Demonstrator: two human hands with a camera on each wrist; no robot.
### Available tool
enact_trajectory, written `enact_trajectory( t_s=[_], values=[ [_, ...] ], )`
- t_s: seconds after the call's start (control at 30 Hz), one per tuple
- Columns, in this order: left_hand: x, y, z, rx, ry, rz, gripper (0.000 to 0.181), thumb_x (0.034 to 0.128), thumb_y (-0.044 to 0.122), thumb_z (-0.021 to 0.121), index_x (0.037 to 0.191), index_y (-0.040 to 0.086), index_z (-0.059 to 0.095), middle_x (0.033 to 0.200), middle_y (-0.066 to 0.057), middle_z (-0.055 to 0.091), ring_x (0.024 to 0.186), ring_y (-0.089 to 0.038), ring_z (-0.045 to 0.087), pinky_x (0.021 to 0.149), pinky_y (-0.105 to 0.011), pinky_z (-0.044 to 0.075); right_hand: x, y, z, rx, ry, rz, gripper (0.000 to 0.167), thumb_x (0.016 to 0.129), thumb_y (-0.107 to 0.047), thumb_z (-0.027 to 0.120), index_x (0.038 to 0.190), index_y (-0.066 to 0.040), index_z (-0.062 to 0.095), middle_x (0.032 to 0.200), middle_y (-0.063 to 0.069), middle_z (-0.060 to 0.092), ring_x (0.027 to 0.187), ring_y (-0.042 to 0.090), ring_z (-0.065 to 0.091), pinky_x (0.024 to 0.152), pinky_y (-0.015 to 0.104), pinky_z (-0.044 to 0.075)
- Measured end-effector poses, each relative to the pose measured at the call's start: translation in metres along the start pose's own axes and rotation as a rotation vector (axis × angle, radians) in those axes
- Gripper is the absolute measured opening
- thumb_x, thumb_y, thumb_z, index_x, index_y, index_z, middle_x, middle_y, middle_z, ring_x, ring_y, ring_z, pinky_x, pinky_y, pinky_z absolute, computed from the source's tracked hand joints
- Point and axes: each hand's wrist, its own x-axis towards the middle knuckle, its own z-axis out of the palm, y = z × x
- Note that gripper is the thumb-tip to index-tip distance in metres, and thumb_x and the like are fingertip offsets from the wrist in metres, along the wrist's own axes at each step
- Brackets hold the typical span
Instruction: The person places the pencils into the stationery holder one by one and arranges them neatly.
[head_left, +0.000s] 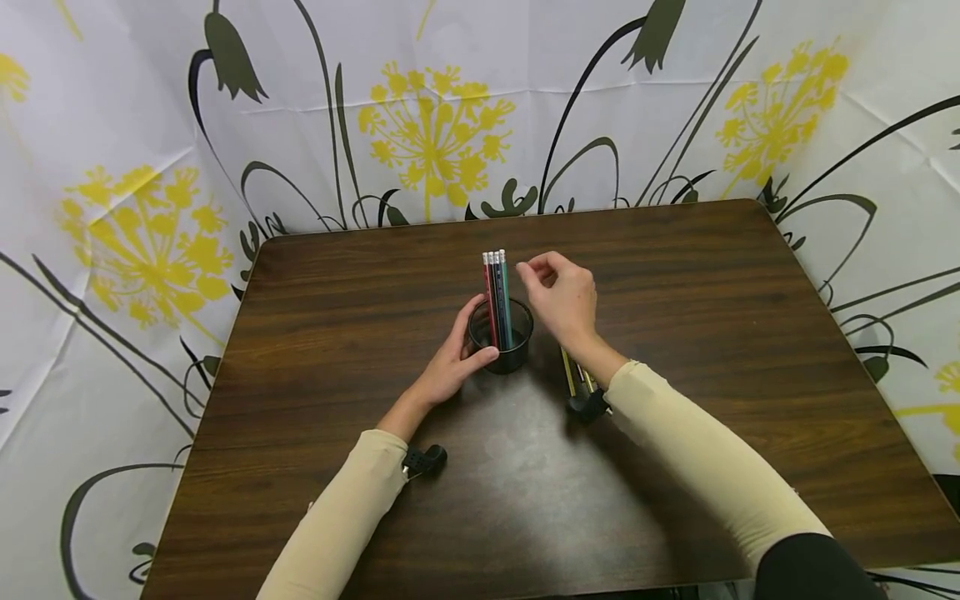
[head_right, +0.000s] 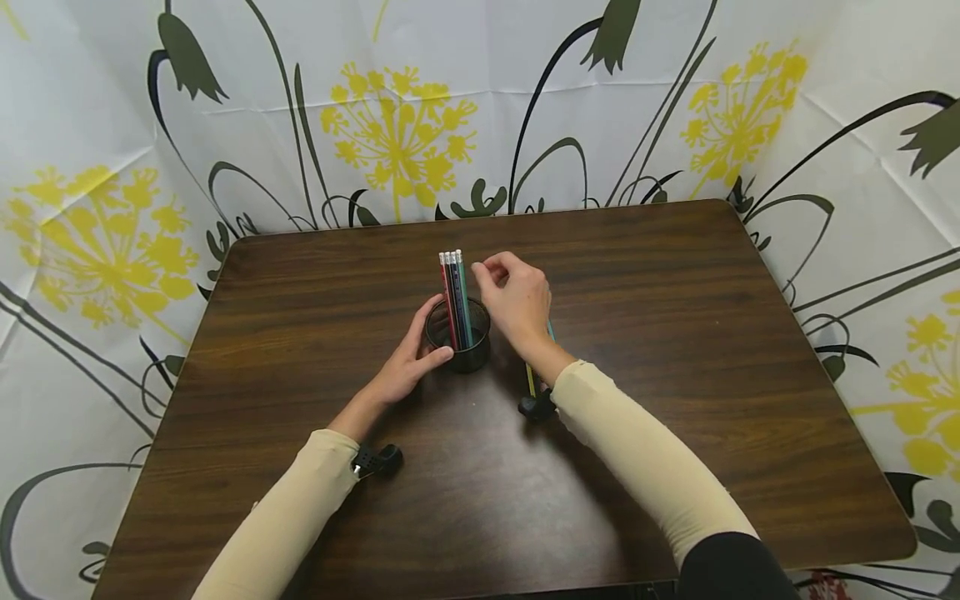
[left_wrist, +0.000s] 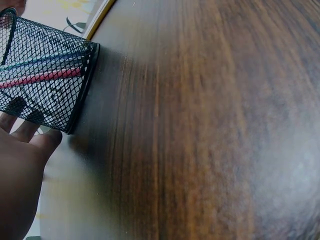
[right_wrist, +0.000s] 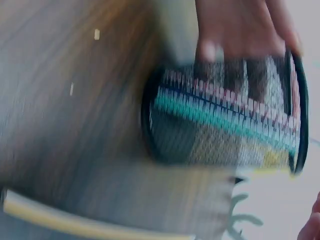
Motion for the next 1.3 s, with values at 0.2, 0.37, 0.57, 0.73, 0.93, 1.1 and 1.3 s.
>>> enact_trajectory(
  t_s=[0.2, 0.37, 0.57, 0.73, 0.93, 1.1, 1.3],
  values=[
    [0.000, 0.001, 0.000, 0.010, 0.007, -0.015, 0.078, 0.0955, -0.006, 0.055, 0.156, 0.005, 0.007, 0.153, -0.028, 0.022, 0.138, -0.045, 0.029, 0.106, -0.064, 0.027, 0.010, 0.043, -0.020, -0.156, -0.080, 0.229, 0.022, 0.093, -0.035, 0.066, 0.097, -0.014, 0.072, 0.082, 0.000, 0.067, 0.072, 0.020, 0.060, 0.062, 0.039, 0.045],
    [0.000, 0.003, 0.000, 0.013, 0.006, -0.012, 0.078, 0.0954, -0.006, 0.055, 0.156, 0.005, 0.007, 0.154, -0.028, 0.021, 0.138, -0.045, 0.029, 0.107, -0.064, 0.026, 0.004, 0.072, -0.031, -0.312, -0.280, 0.404, 0.027, 0.094, -0.036, 0.061, 0.107, -0.014, 0.070, 0.095, 0.003, 0.069, 0.083, 0.025, 0.062, 0.073, 0.045, 0.047],
    [-0.001, 0.004, 0.001, 0.015, 0.007, -0.026, 0.077, 0.0958, -0.005, 0.055, 0.156, 0.005, 0.007, 0.154, -0.028, 0.022, 0.138, -0.045, 0.030, 0.107, -0.063, 0.026, -0.002, 0.088, -0.038, -0.395, -0.440, 0.456, 0.029, 0.093, -0.035, 0.061, 0.110, -0.013, 0.072, 0.101, 0.007, 0.069, 0.089, 0.027, 0.062, 0.076, 0.047, 0.048],
    [-0.001, 0.004, 0.001, 0.027, 0.008, -0.035, 0.078, 0.0961, -0.004, 0.055, 0.156, 0.006, 0.007, 0.152, -0.028, 0.024, 0.137, -0.045, 0.032, 0.106, -0.061, 0.029, -0.002, 0.088, -0.041, -0.444, -0.493, 0.407, 0.026, 0.093, -0.033, 0.063, 0.107, -0.014, 0.073, 0.100, 0.005, 0.070, 0.089, 0.026, 0.063, 0.075, 0.046, 0.049],
    [0.001, -0.014, -0.004, 0.022, 0.002, -0.033, 0.080, 0.0967, -0.005, 0.054, 0.158, 0.014, 0.006, 0.154, -0.024, 0.024, 0.138, -0.042, 0.032, 0.107, -0.056, 0.032, 0.000, 0.081, -0.043, -0.583, -0.546, 0.300, 0.024, 0.089, -0.027, 0.063, 0.104, -0.013, 0.075, 0.098, 0.009, 0.071, 0.082, 0.029, 0.064, 0.070, 0.048, 0.050],
    [0.001, -0.026, -0.007, 0.038, 0.015, -0.034, 0.080, 0.0975, 0.002, 0.057, 0.157, 0.027, 0.010, 0.154, -0.016, 0.028, 0.137, -0.034, 0.037, 0.106, -0.044, 0.038, 0.000, 0.078, -0.040, -0.673, -0.564, 0.225, 0.017, 0.085, -0.024, 0.066, 0.090, -0.010, 0.074, 0.084, 0.012, 0.069, 0.073, 0.029, 0.061, 0.064, 0.048, 0.049],
    [0.002, -0.027, -0.007, 0.030, 0.018, -0.028, 0.079, 0.0972, 0.006, 0.059, 0.157, 0.030, 0.013, 0.154, -0.014, 0.029, 0.137, -0.034, 0.036, 0.106, -0.049, 0.036, 0.002, 0.080, -0.043, -0.640, -0.559, 0.255, 0.020, 0.084, -0.022, 0.066, 0.097, -0.010, 0.074, 0.093, 0.013, 0.069, 0.080, 0.031, 0.062, 0.068, 0.049, 0.049]
  ],
)
